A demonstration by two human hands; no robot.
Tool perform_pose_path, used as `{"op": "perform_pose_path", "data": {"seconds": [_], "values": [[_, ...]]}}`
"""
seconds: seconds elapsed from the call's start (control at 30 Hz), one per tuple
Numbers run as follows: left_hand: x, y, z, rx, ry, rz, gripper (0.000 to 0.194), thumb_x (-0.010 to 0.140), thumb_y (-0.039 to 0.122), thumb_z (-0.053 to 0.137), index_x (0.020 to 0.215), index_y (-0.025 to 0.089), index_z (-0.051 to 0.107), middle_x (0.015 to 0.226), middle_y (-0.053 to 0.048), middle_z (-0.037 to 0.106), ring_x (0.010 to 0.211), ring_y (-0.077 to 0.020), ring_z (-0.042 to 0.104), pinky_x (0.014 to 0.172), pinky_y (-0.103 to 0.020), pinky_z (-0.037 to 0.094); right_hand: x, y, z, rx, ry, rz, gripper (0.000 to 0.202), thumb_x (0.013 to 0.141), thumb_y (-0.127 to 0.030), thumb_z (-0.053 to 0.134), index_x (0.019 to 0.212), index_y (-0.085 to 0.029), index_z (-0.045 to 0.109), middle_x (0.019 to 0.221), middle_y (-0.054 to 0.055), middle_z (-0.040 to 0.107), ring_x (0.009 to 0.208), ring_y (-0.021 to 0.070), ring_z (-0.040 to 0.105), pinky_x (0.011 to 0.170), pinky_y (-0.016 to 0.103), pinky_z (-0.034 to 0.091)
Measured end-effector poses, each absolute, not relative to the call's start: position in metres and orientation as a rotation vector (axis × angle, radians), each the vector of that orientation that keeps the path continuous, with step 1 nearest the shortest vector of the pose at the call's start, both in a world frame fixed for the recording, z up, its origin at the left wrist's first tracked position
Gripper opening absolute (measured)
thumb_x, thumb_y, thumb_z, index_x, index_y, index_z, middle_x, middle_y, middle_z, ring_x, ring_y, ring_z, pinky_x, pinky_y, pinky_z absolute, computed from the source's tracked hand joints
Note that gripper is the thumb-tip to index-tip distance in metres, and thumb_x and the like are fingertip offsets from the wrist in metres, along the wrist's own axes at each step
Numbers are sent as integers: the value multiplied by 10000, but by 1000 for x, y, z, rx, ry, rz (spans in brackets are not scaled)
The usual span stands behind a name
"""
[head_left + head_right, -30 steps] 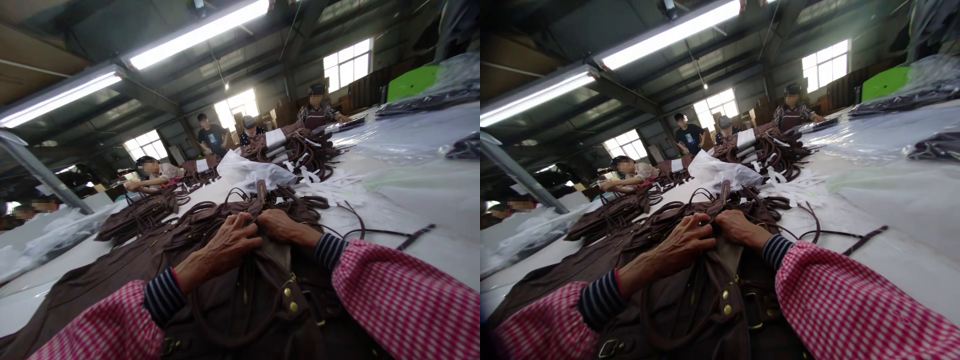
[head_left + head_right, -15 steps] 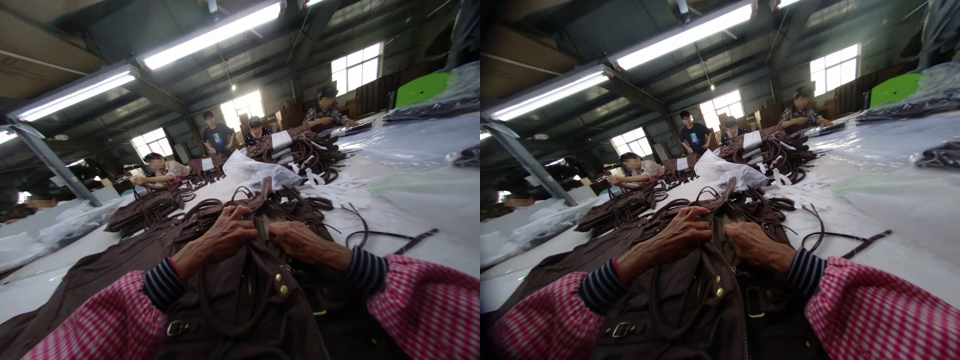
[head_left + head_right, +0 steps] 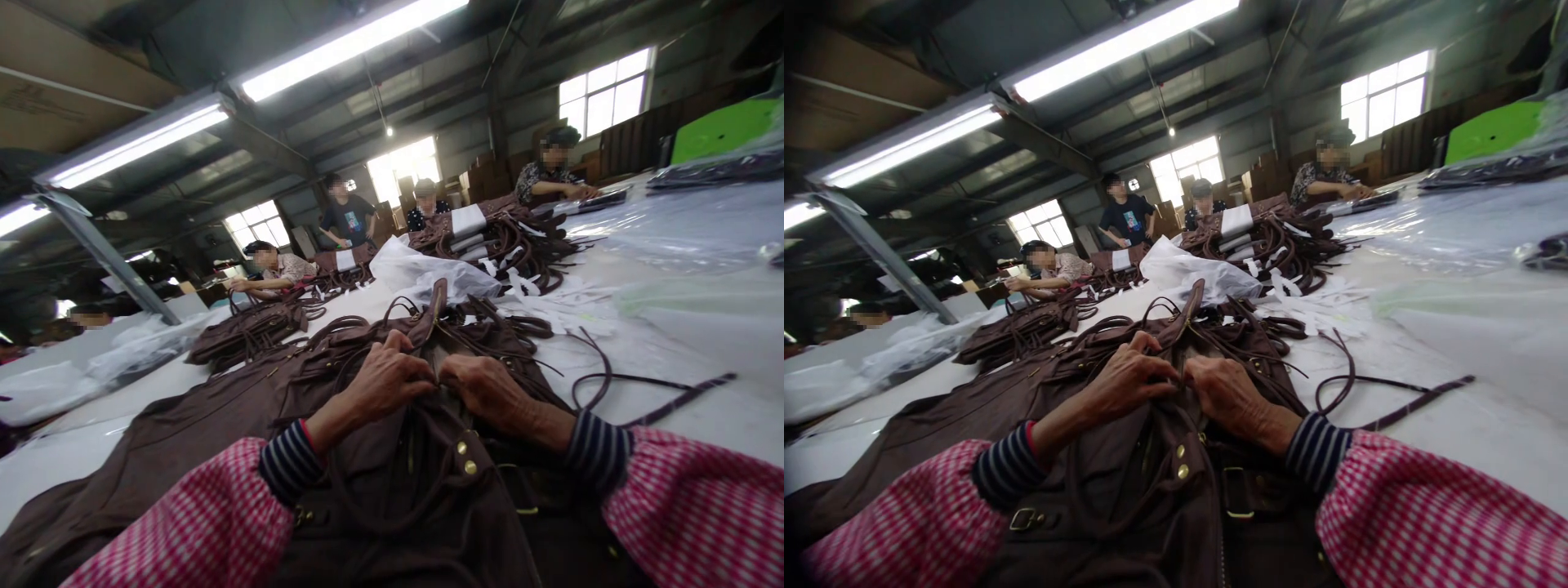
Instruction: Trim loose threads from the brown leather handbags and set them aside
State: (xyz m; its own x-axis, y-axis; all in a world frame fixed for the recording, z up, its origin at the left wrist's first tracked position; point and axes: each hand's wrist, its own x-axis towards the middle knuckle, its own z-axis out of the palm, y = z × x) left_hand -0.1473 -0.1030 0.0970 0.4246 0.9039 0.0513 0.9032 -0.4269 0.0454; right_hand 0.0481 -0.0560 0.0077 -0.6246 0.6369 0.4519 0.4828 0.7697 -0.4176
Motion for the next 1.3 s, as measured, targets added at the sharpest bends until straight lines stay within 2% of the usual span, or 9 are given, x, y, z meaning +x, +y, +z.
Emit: {"op": "perform_pose_path", "data": {"seconds": [0.07,0.23,0.37,0.6,0.77,0.87,1.03,1.2,1.3], "values": [[-140,-99,86,2639,1742,207,194,830,361,727,1012,310,773,1045,-60,587,1178,-267,484,951,-413,426,46,-56,9,-812,-2349,333,178,955,-130,481,896,-152,648,827,65,677,745,177,620,658,270,353],[-143,-95,60,2408,1850,556,118,787,263,692,867,253,778,1103,-55,514,987,-201,567,872,-338,495,43,-57,14,-761,-2254,462,123,907,-113,564,928,-158,677,871,59,725,819,178,662,721,247,414],[-151,-90,48,2462,1856,590,143,799,265,658,882,254,774,1136,-72,561,1117,-259,542,879,-355,506,42,-55,14,-724,-2223,495,126,873,-112,596,935,-162,694,892,49,740,826,173,673,737,241,432],[-153,-100,29,2741,1701,755,143,922,251,543,893,230,682,862,-49,691,1208,-298,463,858,-358,506,65,-55,32,-571,-2214,591,176,859,-143,617,1019,-184,678,966,26,714,847,145,652,772,227,459],[-154,-100,16,2766,1731,959,140,935,296,557,878,227,666,864,-36,701,1175,-293,499,881,-345,513,147,-17,53,-909,-2102,376,147,837,-128,594,921,-174,705,942,38,718,879,159,636,823,267,459],[-150,-103,19,2782,1722,990,126,942,273,549,874,234,648,838,-16,693,1170,-288,509,894,-341,519,216,11,54,-1401,-2133,278,188,859,-180,557,936,-166,728,973,55,736,908,178,644,850,286,465],[-145,-109,28,2727,1737,946,127,966,263,522,899,253,629,877,18,690,1200,-278,509,904,-329,532,306,30,36,-1742,-2081,195,269,822,-89,476,916,-130,724,939,102,736,873,210,660,839,314,480],[-146,-107,20,2696,1715,1016,147,965,307,516,884,262,631,871,15,690,1197,-282,507,913,-361,527,321,43,20,-1880,-2004,41,299,878,-138,461,1044,-124,710,1100,154,704,1011,251,644,918,348,458],[-147,-105,16,2666,1725,1061,170,963,340,513,864,264,628,866,1,691,1213,-289,496,875,-360,539,298,61,17,-1769,-2114,21,320,903,-156,466,1113,-162,707,1154,98,687,1047,204,626,967,298,433]]}}
